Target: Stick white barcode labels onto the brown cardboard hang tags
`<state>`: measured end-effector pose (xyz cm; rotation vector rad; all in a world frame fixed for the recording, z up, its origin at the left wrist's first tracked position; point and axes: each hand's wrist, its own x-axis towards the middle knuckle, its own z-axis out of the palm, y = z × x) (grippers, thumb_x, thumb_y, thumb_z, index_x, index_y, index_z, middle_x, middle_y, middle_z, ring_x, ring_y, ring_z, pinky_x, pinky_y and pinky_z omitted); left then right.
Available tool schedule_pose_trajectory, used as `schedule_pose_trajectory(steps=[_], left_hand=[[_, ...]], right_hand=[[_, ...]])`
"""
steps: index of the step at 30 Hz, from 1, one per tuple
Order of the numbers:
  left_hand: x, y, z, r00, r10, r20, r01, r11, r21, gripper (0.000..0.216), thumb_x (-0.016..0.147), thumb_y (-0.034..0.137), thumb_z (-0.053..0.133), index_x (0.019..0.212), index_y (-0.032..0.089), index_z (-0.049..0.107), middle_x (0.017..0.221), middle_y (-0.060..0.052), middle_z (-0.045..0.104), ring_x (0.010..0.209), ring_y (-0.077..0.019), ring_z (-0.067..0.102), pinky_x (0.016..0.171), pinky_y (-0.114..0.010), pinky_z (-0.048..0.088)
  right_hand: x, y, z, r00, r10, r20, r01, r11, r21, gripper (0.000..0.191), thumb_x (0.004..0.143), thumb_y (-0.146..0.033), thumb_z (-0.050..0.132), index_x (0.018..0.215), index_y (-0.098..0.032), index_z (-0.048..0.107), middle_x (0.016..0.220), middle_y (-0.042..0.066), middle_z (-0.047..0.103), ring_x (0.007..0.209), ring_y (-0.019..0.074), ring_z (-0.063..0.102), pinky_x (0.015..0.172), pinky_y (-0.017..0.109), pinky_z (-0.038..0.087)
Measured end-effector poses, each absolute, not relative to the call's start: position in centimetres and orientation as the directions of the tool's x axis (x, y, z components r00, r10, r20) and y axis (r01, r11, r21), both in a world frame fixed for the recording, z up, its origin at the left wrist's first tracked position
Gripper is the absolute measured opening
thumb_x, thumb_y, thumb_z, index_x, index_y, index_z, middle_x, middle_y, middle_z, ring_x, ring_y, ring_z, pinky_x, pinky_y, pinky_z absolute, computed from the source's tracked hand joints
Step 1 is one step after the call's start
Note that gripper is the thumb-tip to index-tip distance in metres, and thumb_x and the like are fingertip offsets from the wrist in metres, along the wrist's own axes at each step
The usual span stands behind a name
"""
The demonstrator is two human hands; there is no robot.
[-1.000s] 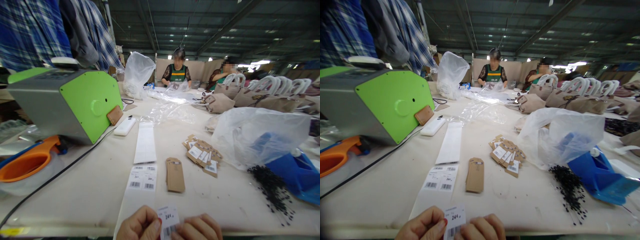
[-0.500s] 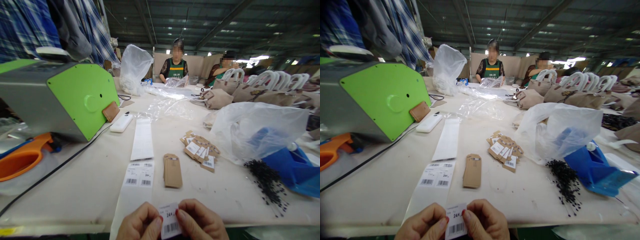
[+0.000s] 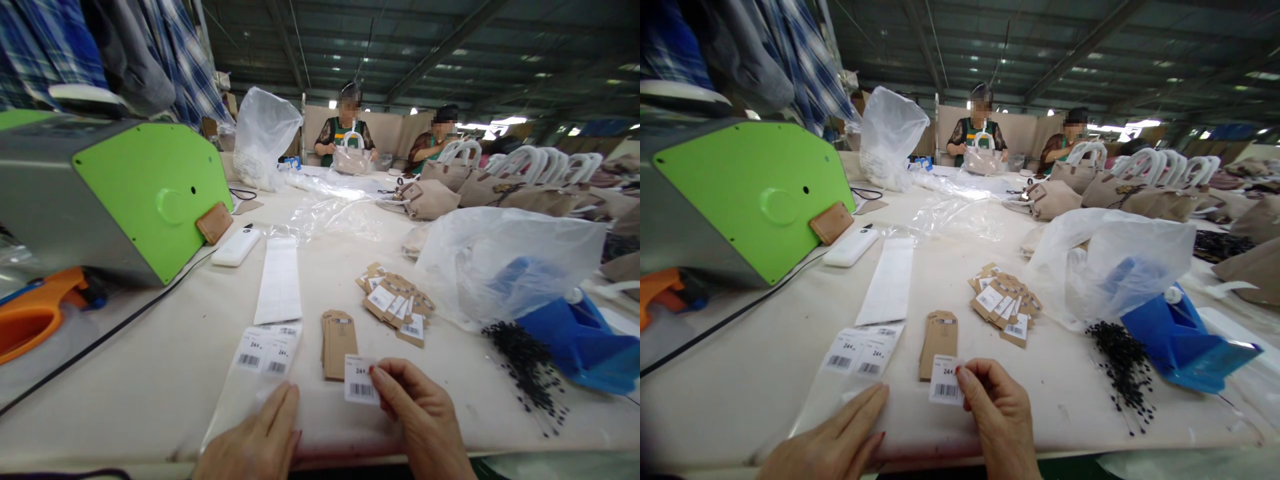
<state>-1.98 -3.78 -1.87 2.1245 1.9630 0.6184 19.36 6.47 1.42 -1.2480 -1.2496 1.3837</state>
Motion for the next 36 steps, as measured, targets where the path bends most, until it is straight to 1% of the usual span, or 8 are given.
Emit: schedule_pose_trajectory(steps=[4, 8, 13, 18, 21, 23, 27, 36], left_hand=[[-3.3, -2.8, 0.7, -0.008, 0.999, 0.044, 1.0, 0.008, 0.007, 0.041, 0.093, 0.021, 0.031, 0.125, 0.014, 0.056, 0.134, -0.018, 0.054, 0.095, -0.0319, 0.069, 0.068, -0.041, 0.059], [-2.7, -0.1, 3.4, -0.181, 0.981, -0.069, 0.966, 0.164, -0.201, 0.039, 0.096, 0.019, 0.025, 0.11, 0.011, 0.06, 0.113, -0.018, 0.065, 0.068, -0.0274, 0.071, 0.053, -0.04, 0.058], [-0.2, 2.8, 4.0, -0.167, 0.983, -0.075, 0.971, 0.151, -0.185, 0.036, 0.093, 0.009, 0.031, 0.12, 0.01, 0.054, 0.112, -0.017, 0.065, 0.07, -0.0253, 0.071, 0.058, -0.038, 0.059], [1.3, 4.1, 4.1, -0.083, 0.99, -0.11, 0.979, 0.061, -0.197, 0.057, 0.078, -0.011, 0.032, 0.127, 0.01, 0.051, 0.117, -0.016, 0.065, 0.071, -0.0231, 0.072, 0.058, -0.034, 0.059], [1.0, 4.7, 3.4, 0.05, 0.998, 0.043, 0.991, -0.044, -0.127, 0.049, 0.078, -0.007, 0.038, 0.117, 0.014, 0.058, 0.113, -0.012, 0.068, 0.069, -0.0221, 0.072, 0.054, -0.032, 0.059], [0.4, 5.1, 2.4, 0.145, 0.962, 0.231, 0.988, -0.128, -0.086, 0.041, 0.079, -0.004, 0.039, 0.109, 0.013, 0.061, 0.105, -0.01, 0.071, 0.066, -0.0215, 0.072, 0.049, -0.029, 0.058], [-0.6, 5.6, 0.2, 0.29, 0.767, 0.572, 0.95, -0.303, -0.076, 0.041, 0.083, -0.002, 0.028, 0.101, 0.01, 0.063, 0.095, -0.011, 0.074, 0.057, -0.0192, 0.071, 0.043, -0.028, 0.056], [-1.1, 5.7, 0.0, 0.352, 0.67, 0.653, 0.902, -0.428, -0.047, 0.048, 0.094, 0.009, 0.019, 0.102, 0.014, 0.066, 0.099, -0.008, 0.074, 0.058, -0.0139, 0.07, 0.049, -0.023, 0.057]], right_hand=[[19.2, 7.7, 1.8, -0.09, 0.99, -0.107, 0.058, -0.102, -0.993, 0.038, 0.064, -0.053, 0.071, 0.065, -0.016, 0.065, 0.049, -0.004, 0.047, 0.048, 0.0083, 0.039, 0.046, 0.02, 0.031], [18.6, 8.9, 2.2, -0.116, 0.988, -0.099, 0.096, -0.088, -0.991, 0.036, 0.063, -0.051, 0.07, 0.062, -0.016, 0.063, 0.047, -0.005, 0.046, 0.046, 0.0077, 0.037, 0.044, 0.021, 0.027], [17.6, 9.9, 2.1, -0.149, 0.977, -0.153, 0.127, -0.135, -0.983, 0.032, 0.064, -0.047, 0.067, 0.064, -0.015, 0.063, 0.052, -0.003, 0.053, 0.046, 0.0072, 0.038, 0.042, 0.02, 0.024], [17.0, 10.6, 1.9, -0.166, 0.967, -0.193, 0.145, -0.17, -0.975, 0.031, 0.063, -0.046, 0.066, 0.064, -0.015, 0.063, 0.052, -0.003, 0.056, 0.045, 0.0072, 0.041, 0.043, 0.02, 0.027], [16.9, 10.9, 1.9, -0.166, 0.964, -0.207, 0.152, -0.182, -0.971, 0.032, 0.062, -0.046, 0.066, 0.064, -0.014, 0.063, 0.051, -0.003, 0.057, 0.046, 0.0073, 0.043, 0.045, 0.02, 0.029], [16.8, 11.1, 1.9, -0.165, 0.962, -0.216, 0.156, -0.19, -0.969, 0.032, 0.061, -0.046, 0.067, 0.063, -0.014, 0.064, 0.052, -0.002, 0.058, 0.046, 0.0076, 0.044, 0.045, 0.02, 0.031], [16.6, 11.3, 1.9, -0.164, 0.957, -0.238, 0.174, -0.209, -0.962, 0.033, 0.061, -0.046, 0.067, 0.063, -0.014, 0.064, 0.052, -0.001, 0.059, 0.044, 0.0073, 0.044, 0.044, 0.02, 0.03], [16.3, 11.1, 1.8, -0.136, 0.954, -0.266, 0.17, -0.242, -0.955, 0.032, 0.061, -0.045, 0.068, 0.065, -0.013, 0.065, 0.053, -0.001, 0.061, 0.042, 0.0064, 0.044, 0.042, 0.019, 0.03]])
